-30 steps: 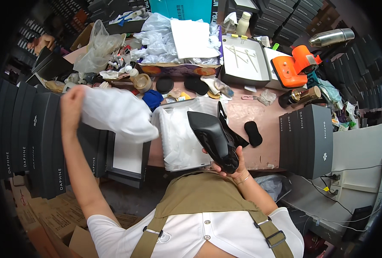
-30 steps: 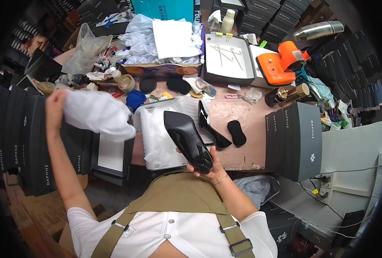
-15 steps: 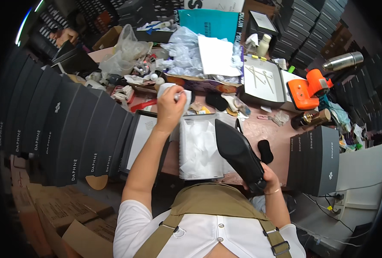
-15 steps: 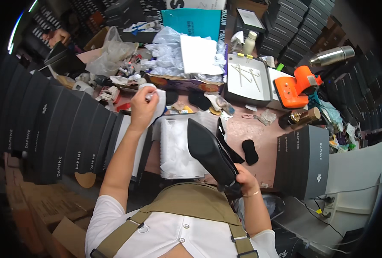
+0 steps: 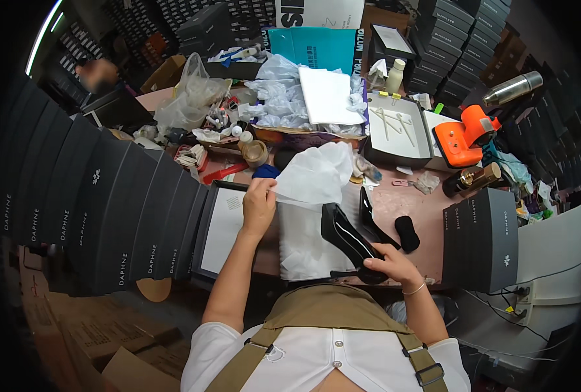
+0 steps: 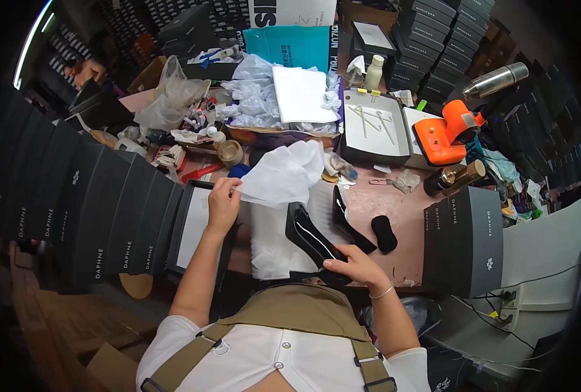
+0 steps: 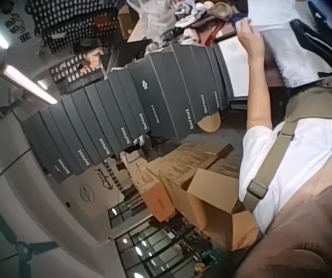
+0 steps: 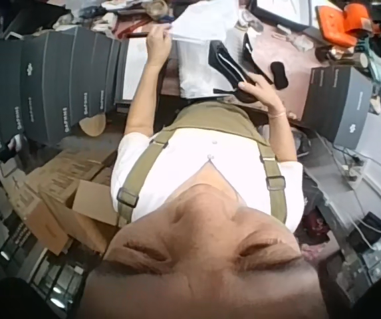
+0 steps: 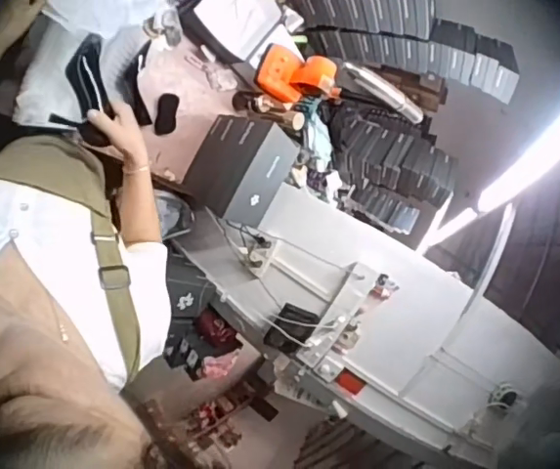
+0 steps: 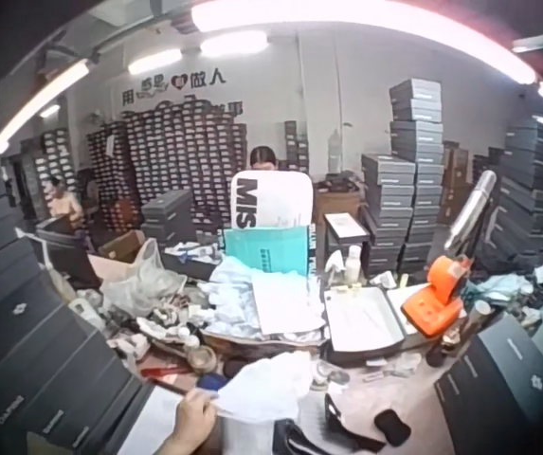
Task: Inspecting, cleaning, and packing shoes into boxes for shipment.
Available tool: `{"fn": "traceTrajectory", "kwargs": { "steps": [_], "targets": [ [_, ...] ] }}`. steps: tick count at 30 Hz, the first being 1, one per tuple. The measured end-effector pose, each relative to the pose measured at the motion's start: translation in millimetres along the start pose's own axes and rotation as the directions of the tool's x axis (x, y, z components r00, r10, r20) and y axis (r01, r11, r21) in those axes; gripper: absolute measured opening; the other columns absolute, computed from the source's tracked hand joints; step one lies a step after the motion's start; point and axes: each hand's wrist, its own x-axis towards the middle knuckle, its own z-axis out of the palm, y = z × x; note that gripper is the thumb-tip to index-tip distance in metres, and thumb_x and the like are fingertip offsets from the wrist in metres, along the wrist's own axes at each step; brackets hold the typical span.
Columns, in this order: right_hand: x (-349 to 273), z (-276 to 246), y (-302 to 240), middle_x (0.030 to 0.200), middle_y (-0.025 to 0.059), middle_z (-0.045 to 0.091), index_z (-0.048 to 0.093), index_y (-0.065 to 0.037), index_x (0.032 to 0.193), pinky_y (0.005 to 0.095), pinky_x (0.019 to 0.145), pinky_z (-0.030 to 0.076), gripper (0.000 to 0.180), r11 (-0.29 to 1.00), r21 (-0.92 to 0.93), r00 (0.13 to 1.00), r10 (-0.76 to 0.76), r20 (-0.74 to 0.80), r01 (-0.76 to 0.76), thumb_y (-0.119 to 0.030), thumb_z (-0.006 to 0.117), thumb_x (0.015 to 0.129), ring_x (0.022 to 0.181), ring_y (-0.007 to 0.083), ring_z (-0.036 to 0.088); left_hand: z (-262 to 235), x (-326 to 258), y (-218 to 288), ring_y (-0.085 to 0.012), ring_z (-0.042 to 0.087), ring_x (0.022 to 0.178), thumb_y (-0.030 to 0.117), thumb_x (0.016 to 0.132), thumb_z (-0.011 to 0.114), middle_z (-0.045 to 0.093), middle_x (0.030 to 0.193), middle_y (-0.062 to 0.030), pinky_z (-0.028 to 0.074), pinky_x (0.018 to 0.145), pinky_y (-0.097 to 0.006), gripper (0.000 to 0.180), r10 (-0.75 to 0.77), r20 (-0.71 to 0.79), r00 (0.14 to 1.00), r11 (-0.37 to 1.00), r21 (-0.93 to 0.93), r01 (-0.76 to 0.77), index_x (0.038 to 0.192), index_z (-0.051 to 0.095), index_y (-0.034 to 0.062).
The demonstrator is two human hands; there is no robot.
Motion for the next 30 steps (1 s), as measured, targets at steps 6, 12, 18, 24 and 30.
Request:
{"fn": "traceTrajectory", "kwargs": {
  "steps": [6,12,18,24,30],
  "targets": [
    [-8.7,4.8,-22.1,0.076,-0.0062,0.051,0.061,0.002,0.101,0.0191,0.058,0.035,0.032,0.995,-0.048,0.986,0.096,0.14,-0.09,-0.025,0.068,0.085,0.07,0.0028,0.042,44.1,-14.1,43.1,-0.0174,0.058,0.072,0.007,0.085,0.058,0.062,0.088,-0.0074,0.046,0.066,-0.027,0.017,-0.255,-0.04,0.966,0.872,-0.442,0.211,0.1,0.061,0.0017],
    [31.5,9.2,-6.2,0.083,-0.0051,0.05,0.057,-0.003,0.107,0.0201,0.066,0.039,0.033,0.993,0.104,0.988,-0.04,-0.151,0.056,-0.028,0.065,0.086,0.077,0.0049,0.044,6.0,-30.1,98.6,-0.0261,0.058,0.068,-0.002,0.082,0.06,0.058,0.079,-0.0124,0.046,0.06,-0.033,0.02,0.355,0.174,0.919,0.887,-0.372,-0.272,0.101,0.063,0.0014],
    [56.4,63.0,23.7,0.118,0.005,0.055,0.042,-0.004,0.129,0.0338,0.093,0.046,0.044,0.578,0.776,0.937,0.05,-0.345,0.254,-0.016,0.057,0.09,0.11,0.0169,0.053,21.1,-66.8,123.3,-0.0268,0.06,0.065,-0.002,0.077,0.063,0.06,0.078,-0.0118,0.048,0.058,-0.033,0.021,0.478,0.064,0.876,0.806,-0.428,-0.409,0.098,0.066,0.0022],
    [91.5,7.8,99.9,0.125,0.0068,0.054,0.05,-0.006,0.127,0.0318,0.101,0.041,0.036,0.538,0.816,0.974,-0.187,-0.127,0.21,-0.022,0.051,0.095,0.116,0.0206,0.051,28.2,-100.1,101.2,-0.0257,0.061,0.066,0.001,0.079,0.063,0.062,0.081,-0.0111,0.049,0.056,-0.033,0.019,0.493,0.117,0.862,0.806,-0.434,-0.402,0.098,0.065,0.0009],
    [108.1,28.8,82.3,0.118,0.013,0.059,0.051,-0.004,0.127,0.0359,0.092,0.047,0.045,0.523,-0.839,0.778,-0.586,-0.225,0.151,-0.027,0.059,0.089,0.106,0.0257,0.058,34.5,-127.0,107.5,-0.0264,0.062,0.066,0.002,0.08,0.065,0.063,0.083,-0.0118,0.049,0.055,-0.033,0.024,0.462,0.079,0.883,0.809,-0.446,-0.383,0.103,0.061,0.0013]
  ]
}}
